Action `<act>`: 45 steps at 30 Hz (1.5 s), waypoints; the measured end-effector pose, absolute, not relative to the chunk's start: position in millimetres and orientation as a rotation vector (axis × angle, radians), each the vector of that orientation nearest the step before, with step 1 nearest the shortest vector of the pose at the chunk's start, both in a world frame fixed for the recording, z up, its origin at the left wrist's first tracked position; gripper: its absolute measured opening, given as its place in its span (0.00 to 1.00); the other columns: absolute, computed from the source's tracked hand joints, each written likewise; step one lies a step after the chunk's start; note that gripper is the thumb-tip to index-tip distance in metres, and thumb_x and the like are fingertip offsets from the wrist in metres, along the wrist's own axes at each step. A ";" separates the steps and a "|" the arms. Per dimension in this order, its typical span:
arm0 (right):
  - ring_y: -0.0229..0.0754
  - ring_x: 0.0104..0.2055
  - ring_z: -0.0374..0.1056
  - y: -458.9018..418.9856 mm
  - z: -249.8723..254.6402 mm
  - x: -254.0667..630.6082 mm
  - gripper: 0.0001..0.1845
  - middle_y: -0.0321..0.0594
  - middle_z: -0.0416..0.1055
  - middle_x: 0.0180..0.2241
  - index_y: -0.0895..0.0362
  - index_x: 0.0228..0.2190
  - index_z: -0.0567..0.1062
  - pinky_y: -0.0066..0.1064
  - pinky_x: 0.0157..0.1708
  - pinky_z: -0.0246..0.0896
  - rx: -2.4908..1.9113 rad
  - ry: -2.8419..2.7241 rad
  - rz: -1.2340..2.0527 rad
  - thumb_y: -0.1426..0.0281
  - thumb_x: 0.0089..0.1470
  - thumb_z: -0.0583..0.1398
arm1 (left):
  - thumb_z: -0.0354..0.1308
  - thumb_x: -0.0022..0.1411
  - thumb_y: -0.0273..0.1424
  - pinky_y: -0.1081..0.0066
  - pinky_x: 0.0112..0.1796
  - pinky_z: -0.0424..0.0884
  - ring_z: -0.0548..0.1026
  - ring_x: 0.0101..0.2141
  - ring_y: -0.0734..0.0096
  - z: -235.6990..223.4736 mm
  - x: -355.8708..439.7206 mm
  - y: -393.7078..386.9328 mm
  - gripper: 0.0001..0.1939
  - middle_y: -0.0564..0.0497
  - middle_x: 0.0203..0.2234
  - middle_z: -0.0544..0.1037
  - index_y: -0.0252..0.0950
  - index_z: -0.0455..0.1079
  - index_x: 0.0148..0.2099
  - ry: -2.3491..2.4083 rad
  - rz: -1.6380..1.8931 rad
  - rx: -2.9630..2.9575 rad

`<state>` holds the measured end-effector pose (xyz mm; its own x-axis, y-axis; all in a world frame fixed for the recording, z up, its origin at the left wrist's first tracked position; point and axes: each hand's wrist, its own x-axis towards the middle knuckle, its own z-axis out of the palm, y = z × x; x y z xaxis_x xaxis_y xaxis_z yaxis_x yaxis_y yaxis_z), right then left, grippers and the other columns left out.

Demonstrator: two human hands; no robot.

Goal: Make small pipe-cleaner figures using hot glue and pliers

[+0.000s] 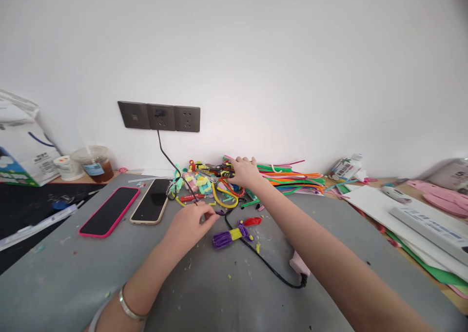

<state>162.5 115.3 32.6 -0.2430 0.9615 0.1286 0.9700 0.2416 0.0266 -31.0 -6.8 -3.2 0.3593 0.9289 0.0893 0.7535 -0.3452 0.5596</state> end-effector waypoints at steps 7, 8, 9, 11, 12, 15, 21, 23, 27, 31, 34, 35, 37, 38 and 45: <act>0.58 0.58 0.64 92.7 46.3 173.1 0.21 0.55 0.69 0.55 0.58 0.52 0.72 0.58 0.61 0.47 -1.773 -2.348 -0.104 0.62 0.60 0.59 | 0.60 0.61 0.44 0.67 0.40 0.64 0.77 0.39 0.61 -5.4 -19.0 -19.9 0.12 0.53 0.37 0.80 0.41 0.75 0.37 1.302 0.429 2.262; 0.57 0.58 0.64 80.2 53.8 177.3 0.21 0.55 0.68 0.56 0.59 0.53 0.71 0.55 0.60 0.49 -1.751 -2.312 -0.122 0.63 0.61 0.58 | 0.61 0.60 0.43 0.67 0.40 0.65 0.76 0.40 0.60 -6.6 -18.6 -20.2 0.12 0.52 0.38 0.80 0.41 0.75 0.38 1.300 0.408 2.275; 0.55 0.57 0.65 65.1 60.9 182.4 0.21 0.54 0.69 0.55 0.59 0.54 0.69 0.49 0.59 0.54 -1.730 -2.280 -0.135 0.64 0.63 0.56 | 0.61 0.59 0.43 0.66 0.40 0.65 0.76 0.41 0.58 -7.7 -18.4 -20.3 0.12 0.51 0.40 0.80 0.41 0.75 0.38 1.300 0.390 2.282; 0.51 0.47 0.71 28.3 71.1 196.2 0.16 0.49 0.75 0.44 0.58 0.49 0.72 0.41 0.47 0.64 -1.626 -2.150 -0.083 0.65 0.63 0.54 | 0.62 0.58 0.40 0.66 0.40 0.66 0.76 0.43 0.57 -8.8 -18.1 -20.6 0.10 0.50 0.40 0.79 0.40 0.74 0.39 1.305 0.371 2.277; 0.48 0.39 0.73 7.8 72.9 205.0 0.15 0.44 0.77 0.36 0.56 0.45 0.74 0.36 0.39 0.65 -1.597 -2.100 0.025 0.64 0.63 0.53 | 0.61 0.58 0.38 0.66 0.39 0.66 0.76 0.42 0.58 -8.9 -17.8 -21.0 0.09 0.50 0.40 0.79 0.40 0.74 0.39 1.304 0.370 2.265; 0.41 0.19 0.65 -52.0 60.9 238.2 0.17 0.34 0.70 0.19 0.52 0.35 0.76 0.29 0.20 0.55 -1.793 -2.019 0.335 0.57 0.63 0.51 | 0.60 0.58 0.37 0.67 0.37 0.66 0.76 0.39 0.59 -8.1 -16.3 -22.2 0.08 0.50 0.37 0.78 0.40 0.72 0.38 1.300 0.398 2.205; 0.42 0.16 0.59 -113.3 -4.4 290.4 0.23 0.33 0.62 0.14 0.50 0.36 0.80 0.29 0.17 0.53 -1.953 -1.684 0.334 0.50 0.58 0.51 | 0.58 0.61 0.39 0.68 0.35 0.66 0.73 0.34 0.64 -7.6 -13.2 -20.3 0.09 0.51 0.35 0.78 0.39 0.71 0.38 1.289 0.649 2.003; 0.43 0.16 0.62 -116.0 -19.2 290.2 0.23 0.34 0.65 0.15 0.49 0.39 0.80 0.30 0.18 0.56 -1.940 -1.725 0.443 0.50 0.57 0.53 | 0.58 0.61 0.40 0.68 0.35 0.66 0.73 0.32 0.66 -8.5 -12.9 -18.5 0.10 0.51 0.36 0.77 0.39 0.70 0.40 1.274 0.751 1.895; 0.46 0.18 0.65 -113.1 -28.6 271.5 0.23 0.35 0.67 0.16 0.47 0.40 0.80 0.33 0.20 0.60 -1.982 -1.718 0.485 0.50 0.57 0.53 | 0.60 0.59 0.42 0.72 0.31 0.68 0.72 0.32 0.68 -8.1 -14.1 -14.8 0.14 0.50 0.35 0.75 0.38 0.67 0.40 1.188 0.906 1.637; 0.46 0.18 0.64 -112.1 -31.2 258.4 0.20 0.34 0.68 0.16 0.47 0.38 0.77 0.33 0.22 0.61 -2.016 -1.628 0.440 0.50 0.59 0.51 | 0.62 0.56 0.45 0.74 0.29 0.65 0.71 0.30 0.71 -1.8 -16.7 -11.6 0.18 0.52 0.31 0.75 0.37 0.64 0.39 1.168 1.036 1.471; 0.45 0.20 0.68 -111.9 -40.0 258.2 0.20 0.35 0.73 0.21 0.49 0.39 0.76 0.34 0.24 0.64 -1.915 -1.415 0.496 0.49 0.59 0.53 | 0.63 0.54 0.46 0.73 0.29 0.65 0.71 0.30 0.71 1.4 -17.9 -9.9 0.20 0.52 0.31 0.76 0.37 0.64 0.39 1.143 1.126 1.414; 0.45 0.21 0.70 -111.3 -43.8 258.4 0.21 0.37 0.74 0.23 0.50 0.39 0.75 0.34 0.25 0.66 -1.848 -1.332 0.531 0.49 0.59 0.54 | 0.64 0.54 0.47 0.73 0.28 0.65 0.71 0.29 0.71 1.5 -17.9 -9.6 0.20 0.51 0.32 0.77 0.37 0.64 0.39 1.134 1.130 1.404; 0.45 0.23 0.73 -109.4 -51.1 257.2 0.23 0.38 0.75 0.24 0.52 0.40 0.74 0.34 0.26 0.69 -1.706 -1.177 0.581 0.47 0.57 0.56 | 0.65 0.53 0.46 0.73 0.28 0.64 0.72 0.29 0.70 1.0 -17.6 -9.5 0.21 0.49 0.33 0.79 0.37 0.64 0.39 1.118 1.092 1.383; 0.46 0.25 0.75 -108.3 -53.9 255.5 0.23 0.38 0.74 0.24 0.53 0.39 0.74 0.34 0.28 0.71 -1.643 -1.113 0.587 0.47 0.56 0.58 | 0.65 0.53 0.46 0.72 0.28 0.64 0.73 0.30 0.69 0.6 -17.4 -9.7 0.21 0.48 0.33 0.81 0.37 0.64 0.40 1.114 1.064 1.369; 0.47 0.34 0.78 -106.0 -49.9 230.9 0.20 0.48 0.75 0.47 0.48 0.48 0.66 0.36 0.30 0.72 -1.183 -0.934 0.554 0.58 0.56 0.65 | 0.65 0.54 0.45 0.70 0.30 0.68 0.79 0.38 0.59 0.6 -17.2 -11.2 0.22 0.42 0.40 0.84 0.35 0.73 0.44 1.121 0.970 1.388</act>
